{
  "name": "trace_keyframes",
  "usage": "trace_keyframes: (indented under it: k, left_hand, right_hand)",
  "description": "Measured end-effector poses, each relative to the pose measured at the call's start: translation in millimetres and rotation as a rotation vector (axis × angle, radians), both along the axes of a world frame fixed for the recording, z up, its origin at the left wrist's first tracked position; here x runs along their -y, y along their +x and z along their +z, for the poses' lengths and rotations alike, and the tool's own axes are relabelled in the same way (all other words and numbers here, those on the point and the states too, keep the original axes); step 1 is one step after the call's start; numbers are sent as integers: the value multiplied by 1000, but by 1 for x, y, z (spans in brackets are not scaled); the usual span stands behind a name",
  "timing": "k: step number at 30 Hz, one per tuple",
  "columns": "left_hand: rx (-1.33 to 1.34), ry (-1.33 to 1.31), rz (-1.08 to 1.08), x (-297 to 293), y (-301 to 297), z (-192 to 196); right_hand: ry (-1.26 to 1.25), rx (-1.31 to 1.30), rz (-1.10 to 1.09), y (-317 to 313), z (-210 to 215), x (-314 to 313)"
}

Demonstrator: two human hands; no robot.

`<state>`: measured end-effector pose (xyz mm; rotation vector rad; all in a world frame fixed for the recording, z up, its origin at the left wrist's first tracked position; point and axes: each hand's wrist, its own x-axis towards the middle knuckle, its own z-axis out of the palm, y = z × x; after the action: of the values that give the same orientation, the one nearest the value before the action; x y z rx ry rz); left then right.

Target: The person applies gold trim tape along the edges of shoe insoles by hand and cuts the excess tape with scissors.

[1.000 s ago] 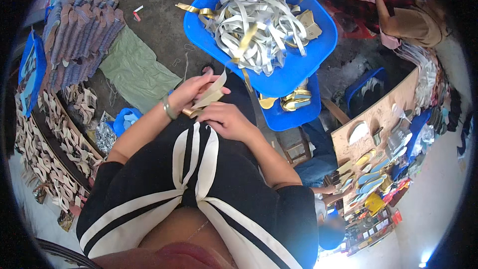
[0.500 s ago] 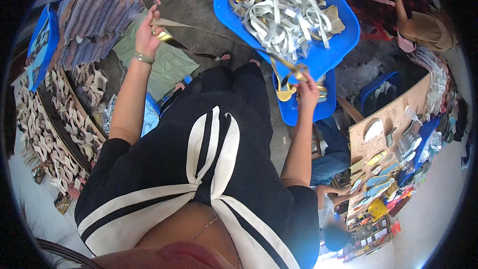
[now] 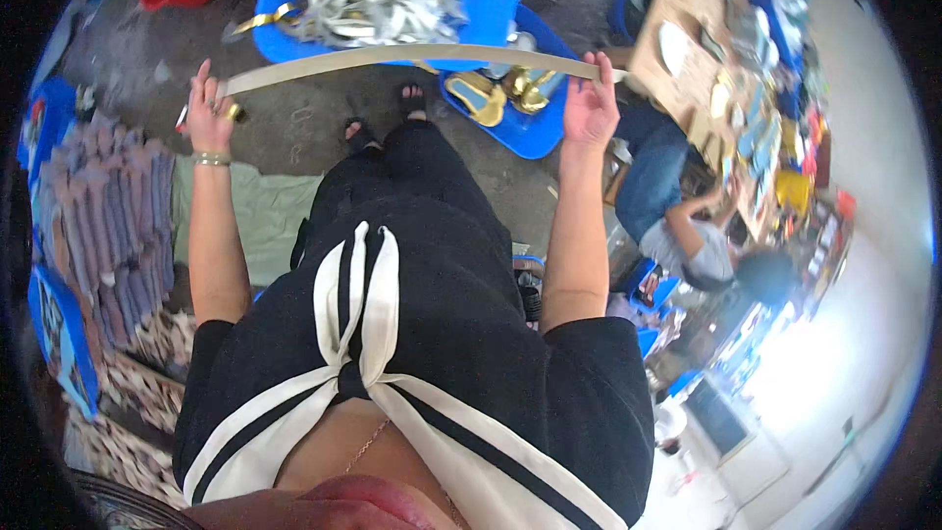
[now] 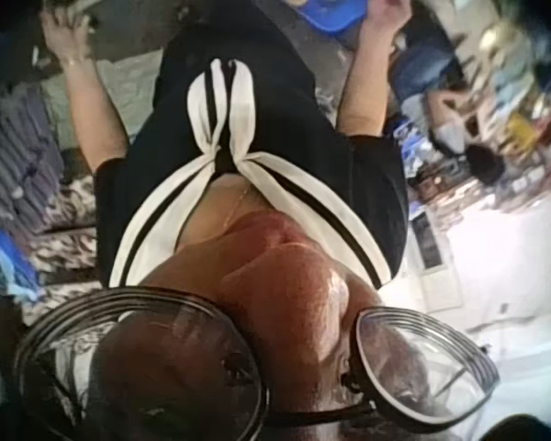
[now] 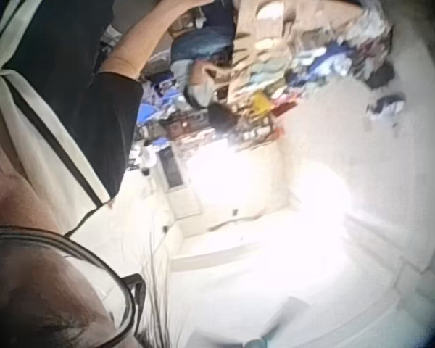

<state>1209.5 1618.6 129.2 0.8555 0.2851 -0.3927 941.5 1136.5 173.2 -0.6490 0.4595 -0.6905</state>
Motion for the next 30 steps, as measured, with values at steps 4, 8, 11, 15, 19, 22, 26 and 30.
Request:
trace_keyframes:
  k: [4, 8, 11, 15, 19, 22, 26, 30]
  left_hand:
    - [-64, -12, 7, 25, -30, -10]
    - [-30, -66, -46, 37, -49, -14]
    - [-19, -37, -34, 58, -63, -9]
    - [29, -2, -58, 89, -96, 3]
    - [41, 73, -103, 149, -141, 20]
    - [-13, -85, -107, 224, -159, 21]
    - [9, -223, -300, 309, -192, 31]
    - [77, -461, -517, 367, -218, 33]
  right_hand:
    - [-138, -163, -254, -59, 10, 15]
    - [-427, -234, -338, -105, 41, 19]
    - [-516, -262, -389, -148, 46, 38]
    - [-489, -208, -451, -210, 47, 70]
    - [-507, -113, -502, -293, 48, 108]
    - [-548, -133, -600, -373, 47, 139]
    - [-580, -19, -683, -480, 44, 152]
    - [-501, -17, -867, -561, 40, 141]
